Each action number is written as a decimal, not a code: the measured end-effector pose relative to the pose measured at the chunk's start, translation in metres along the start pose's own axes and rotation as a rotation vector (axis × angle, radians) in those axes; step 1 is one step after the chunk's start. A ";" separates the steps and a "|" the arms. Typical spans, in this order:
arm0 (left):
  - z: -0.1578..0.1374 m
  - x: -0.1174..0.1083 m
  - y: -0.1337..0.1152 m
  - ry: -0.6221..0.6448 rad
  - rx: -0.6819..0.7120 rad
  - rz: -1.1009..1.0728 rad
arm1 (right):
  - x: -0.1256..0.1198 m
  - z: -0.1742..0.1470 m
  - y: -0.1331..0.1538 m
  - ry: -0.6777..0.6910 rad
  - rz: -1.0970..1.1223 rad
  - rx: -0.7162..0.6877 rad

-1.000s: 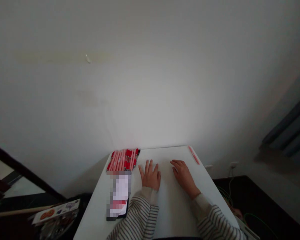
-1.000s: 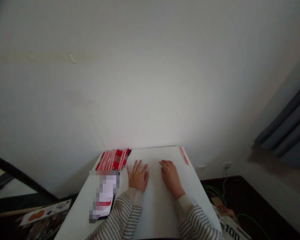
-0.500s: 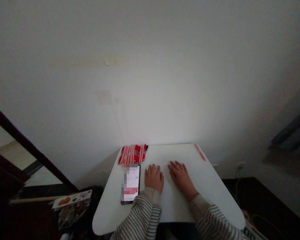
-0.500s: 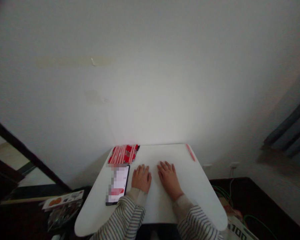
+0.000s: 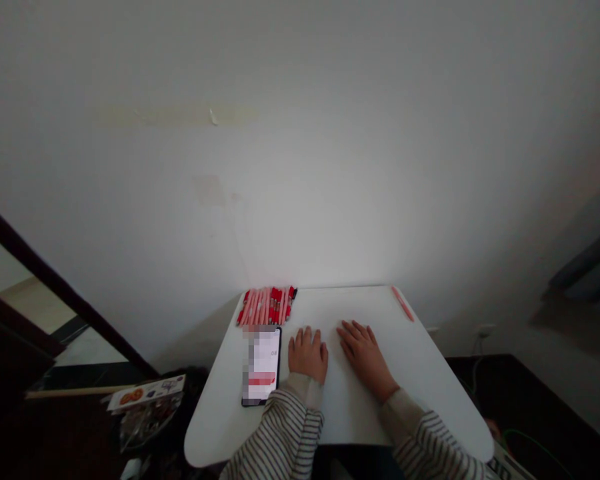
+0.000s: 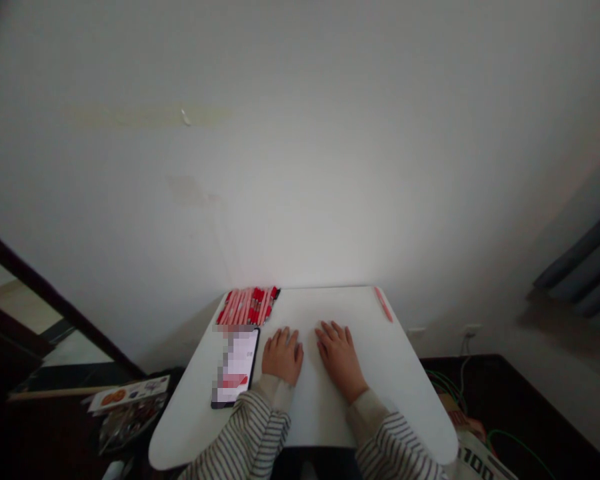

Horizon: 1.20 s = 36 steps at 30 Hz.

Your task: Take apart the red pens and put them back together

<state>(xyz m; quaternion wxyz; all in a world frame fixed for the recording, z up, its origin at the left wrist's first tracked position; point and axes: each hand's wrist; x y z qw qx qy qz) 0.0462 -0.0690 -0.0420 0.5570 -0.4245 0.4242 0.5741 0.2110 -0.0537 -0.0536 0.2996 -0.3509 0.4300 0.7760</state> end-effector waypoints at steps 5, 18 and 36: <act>-0.001 -0.002 0.000 0.015 -0.013 -0.008 | 0.000 0.000 -0.001 0.000 0.016 0.001; 0.003 -0.028 0.010 0.049 -0.070 0.027 | -0.013 0.025 0.000 0.042 0.053 0.046; 0.050 -0.048 0.065 0.002 -0.255 0.059 | 0.015 0.121 0.042 0.124 0.173 -0.138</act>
Point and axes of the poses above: each hand's wrist, its own z-axis towards the middle knuckle, its own x-axis out of the palm, y = z × x, and after that the axes turned 14 degrees about z, right-handed
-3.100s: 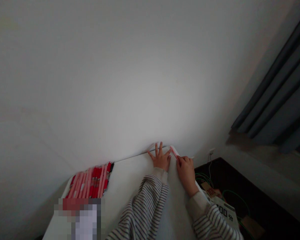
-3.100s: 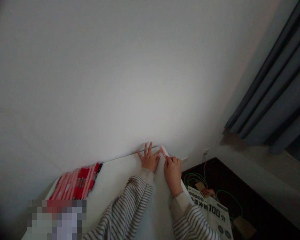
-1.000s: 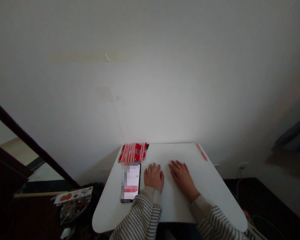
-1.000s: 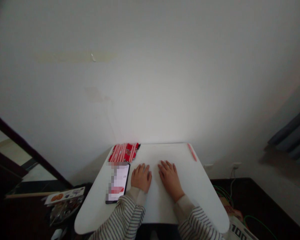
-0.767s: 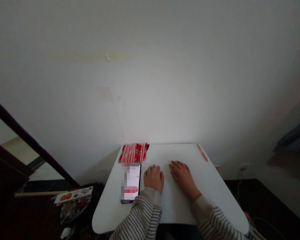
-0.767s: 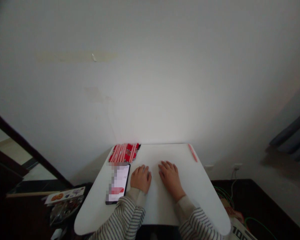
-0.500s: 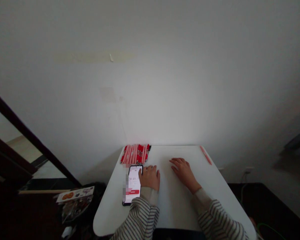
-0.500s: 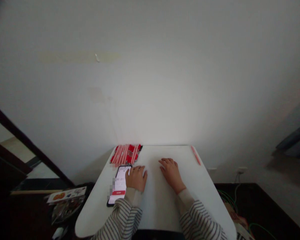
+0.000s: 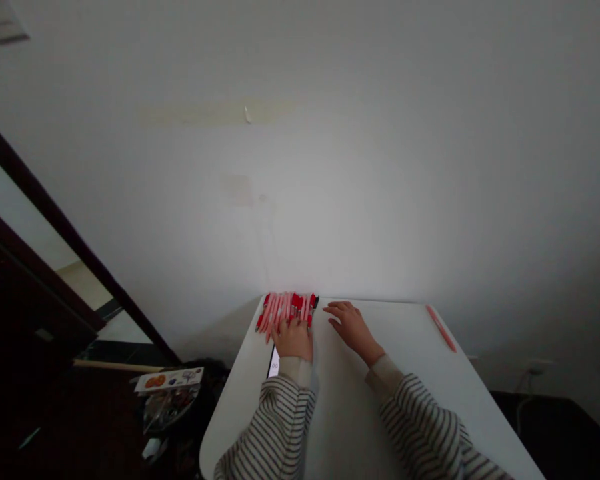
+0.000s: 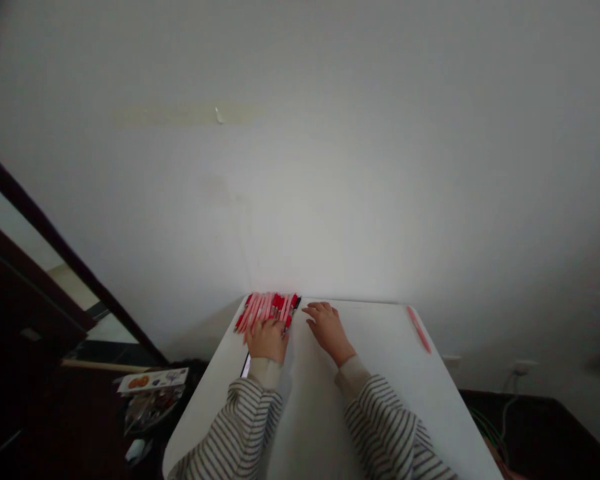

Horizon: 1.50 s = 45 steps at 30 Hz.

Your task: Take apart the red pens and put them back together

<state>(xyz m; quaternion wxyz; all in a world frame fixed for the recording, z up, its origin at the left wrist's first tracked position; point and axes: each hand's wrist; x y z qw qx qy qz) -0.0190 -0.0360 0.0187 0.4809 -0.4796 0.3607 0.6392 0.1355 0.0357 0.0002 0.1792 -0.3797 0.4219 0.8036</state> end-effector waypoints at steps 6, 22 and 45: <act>0.005 -0.001 0.002 0.031 0.012 0.002 | 0.023 0.025 0.001 0.033 0.010 -0.054; 0.006 0.010 0.002 0.009 0.029 0.023 | 0.041 0.041 -0.009 -0.036 0.061 -0.218; -0.003 0.001 -0.029 -0.017 0.069 -0.027 | 0.002 -0.004 -0.030 -0.124 -0.058 -0.122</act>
Point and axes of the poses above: each hand's wrist, its own z-axis towards the middle knuckle, its own x-axis out of the palm, y = z × x, and after that the axes turned 14 degrees about z, right-handed
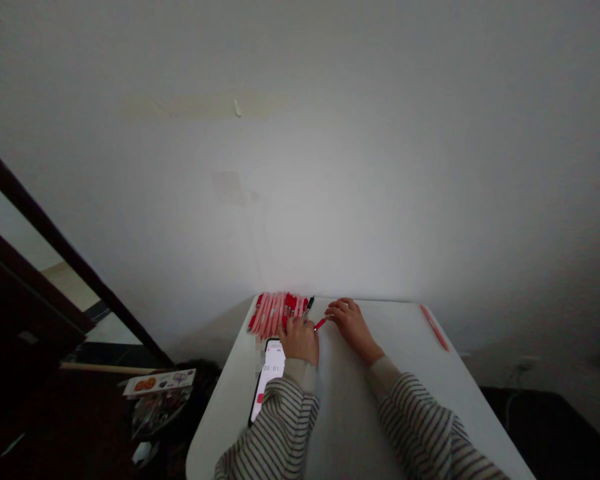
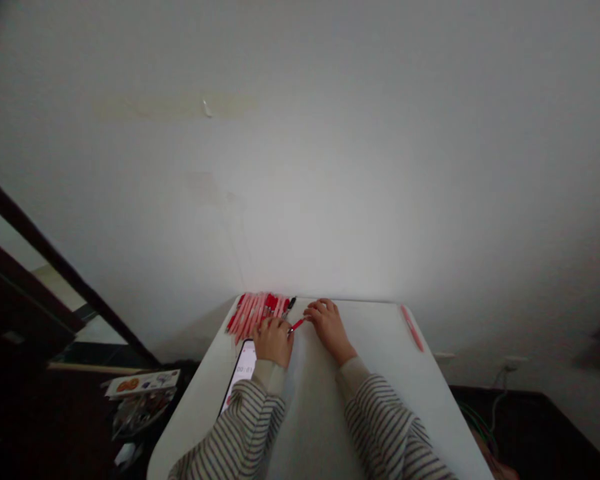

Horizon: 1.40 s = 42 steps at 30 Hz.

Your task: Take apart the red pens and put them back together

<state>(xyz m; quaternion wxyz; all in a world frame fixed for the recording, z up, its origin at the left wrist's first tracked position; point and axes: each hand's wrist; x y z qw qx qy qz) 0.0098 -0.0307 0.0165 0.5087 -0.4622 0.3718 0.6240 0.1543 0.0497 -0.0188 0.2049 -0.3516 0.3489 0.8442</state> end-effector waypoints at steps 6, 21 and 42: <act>-0.005 0.005 -0.022 -0.007 0.089 -0.083 | -0.027 -0.031 -0.009 -0.036 -0.014 0.069; -0.030 0.036 -0.045 -0.002 0.247 -0.271 | -0.045 -0.099 -0.002 -0.148 -0.065 0.227; -0.038 0.045 -0.027 -0.085 0.282 -0.274 | -0.040 -0.110 0.011 -0.232 0.005 0.067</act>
Point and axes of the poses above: each hand's wrist, its own z-axis towards the middle knuckle, its own x-axis out of the palm, y = z × x, and after that the axes turned 14 degrees about z, right-handed
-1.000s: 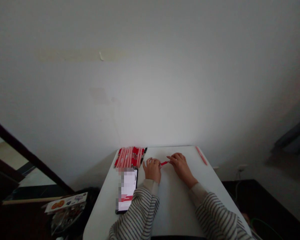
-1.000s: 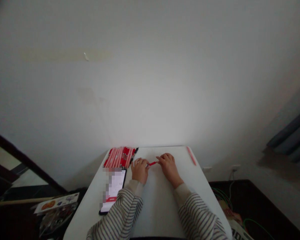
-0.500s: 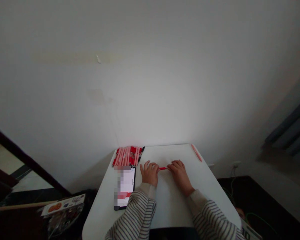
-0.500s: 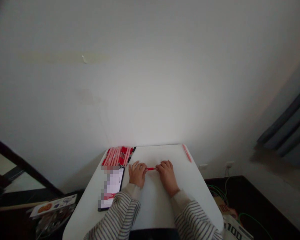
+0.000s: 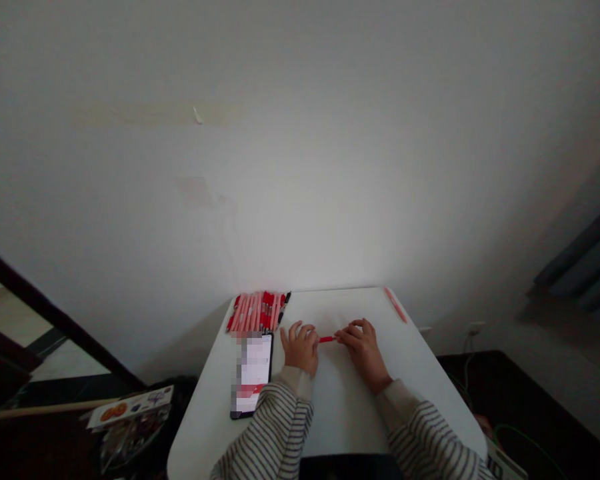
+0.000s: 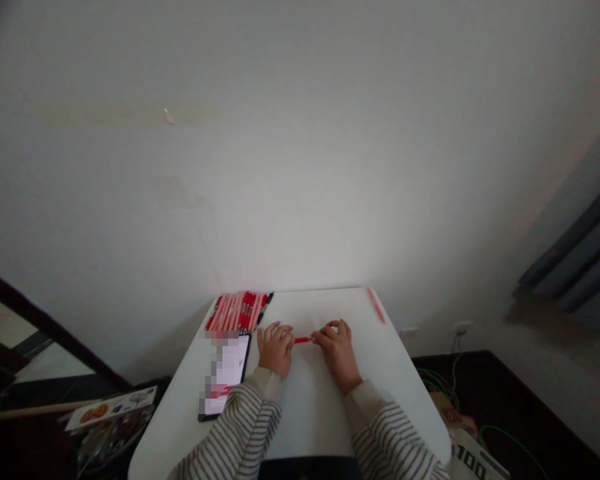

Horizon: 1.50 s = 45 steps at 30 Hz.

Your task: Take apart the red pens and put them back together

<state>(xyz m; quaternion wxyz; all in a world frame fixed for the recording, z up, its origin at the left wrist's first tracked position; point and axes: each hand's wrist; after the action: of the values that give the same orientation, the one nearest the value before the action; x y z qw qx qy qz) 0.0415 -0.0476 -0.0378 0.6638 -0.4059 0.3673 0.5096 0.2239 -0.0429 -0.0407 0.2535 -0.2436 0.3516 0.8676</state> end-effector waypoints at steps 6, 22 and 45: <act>-0.001 0.000 0.000 -0.022 -0.012 -0.019 | 0.001 -0.001 -0.005 -0.039 0.000 0.000; 0.000 -0.002 -0.002 0.023 -0.039 -0.023 | 0.000 -0.003 -0.009 -0.032 -0.050 0.002; -0.001 -0.009 -0.003 0.018 -0.036 -0.043 | -0.002 -0.004 -0.008 -0.050 -0.032 0.051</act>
<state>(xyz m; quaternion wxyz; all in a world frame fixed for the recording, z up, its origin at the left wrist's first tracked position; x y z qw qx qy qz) 0.0423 -0.0517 -0.0297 0.6638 -0.4303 0.3553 0.4979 0.2308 -0.0415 -0.0460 0.2820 -0.2209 0.3633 0.8601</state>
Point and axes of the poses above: each hand's wrist, its own z-axis towards the middle knuckle, its own x-axis out of the palm, y = z × x, and after that the axes turned 14 degrees about z, right-handed
